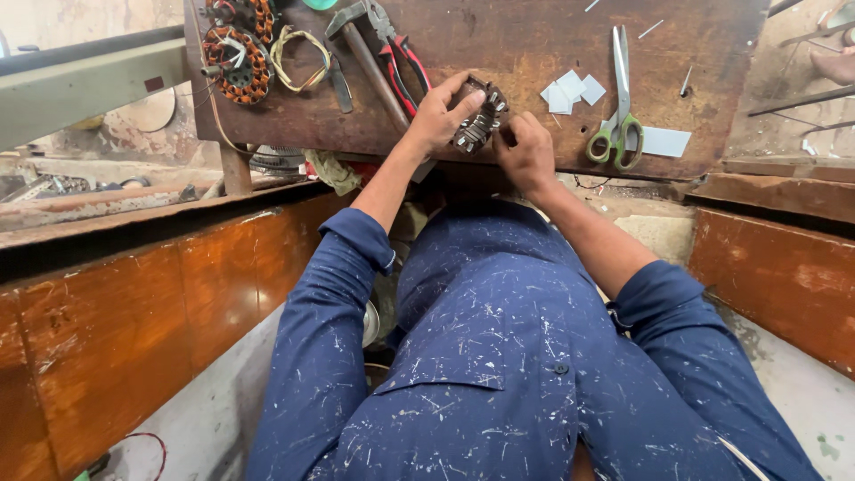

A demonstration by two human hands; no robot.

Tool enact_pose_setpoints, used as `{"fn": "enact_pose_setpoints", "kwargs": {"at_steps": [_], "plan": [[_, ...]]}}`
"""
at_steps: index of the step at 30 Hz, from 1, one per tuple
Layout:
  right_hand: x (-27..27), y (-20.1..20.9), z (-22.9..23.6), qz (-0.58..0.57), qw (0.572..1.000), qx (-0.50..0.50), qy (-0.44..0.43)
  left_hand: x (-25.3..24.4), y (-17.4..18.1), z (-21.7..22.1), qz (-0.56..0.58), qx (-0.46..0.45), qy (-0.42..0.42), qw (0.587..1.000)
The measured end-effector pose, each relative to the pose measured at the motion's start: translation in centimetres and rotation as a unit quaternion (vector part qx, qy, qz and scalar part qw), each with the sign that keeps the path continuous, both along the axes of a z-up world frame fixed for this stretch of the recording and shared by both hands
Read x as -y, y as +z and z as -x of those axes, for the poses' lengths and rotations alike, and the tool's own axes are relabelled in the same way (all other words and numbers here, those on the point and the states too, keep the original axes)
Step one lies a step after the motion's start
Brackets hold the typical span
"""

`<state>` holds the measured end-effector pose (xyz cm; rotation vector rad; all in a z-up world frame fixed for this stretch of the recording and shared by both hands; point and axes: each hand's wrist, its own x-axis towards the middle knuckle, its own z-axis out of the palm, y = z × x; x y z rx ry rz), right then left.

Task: The person cuts small rectangular pieces from a white strip using scissors and inserts them into the slots of a stator component. The person repeats this process, cutting and inserting multiple pieces into the stator.

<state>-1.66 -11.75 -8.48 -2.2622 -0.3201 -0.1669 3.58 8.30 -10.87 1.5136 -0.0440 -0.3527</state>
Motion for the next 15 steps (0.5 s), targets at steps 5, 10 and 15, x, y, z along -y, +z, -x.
{"fn": "enact_pose_setpoints", "kwargs": {"at_steps": [5,10,15], "plan": [[-0.2,0.0,0.5,0.013,0.995,0.082,0.052,0.0,0.4,0.1,0.013,-0.001,-0.006,1.0],[1.6,0.8,1.3,0.057,0.99,0.112,0.066,0.1,0.1,0.1,0.009,0.003,-0.01,1.0],[2.6,-0.7,1.9,0.049,0.991,0.087,0.089,0.5,-1.1,0.3,-0.02,0.041,0.002,0.999]]}}
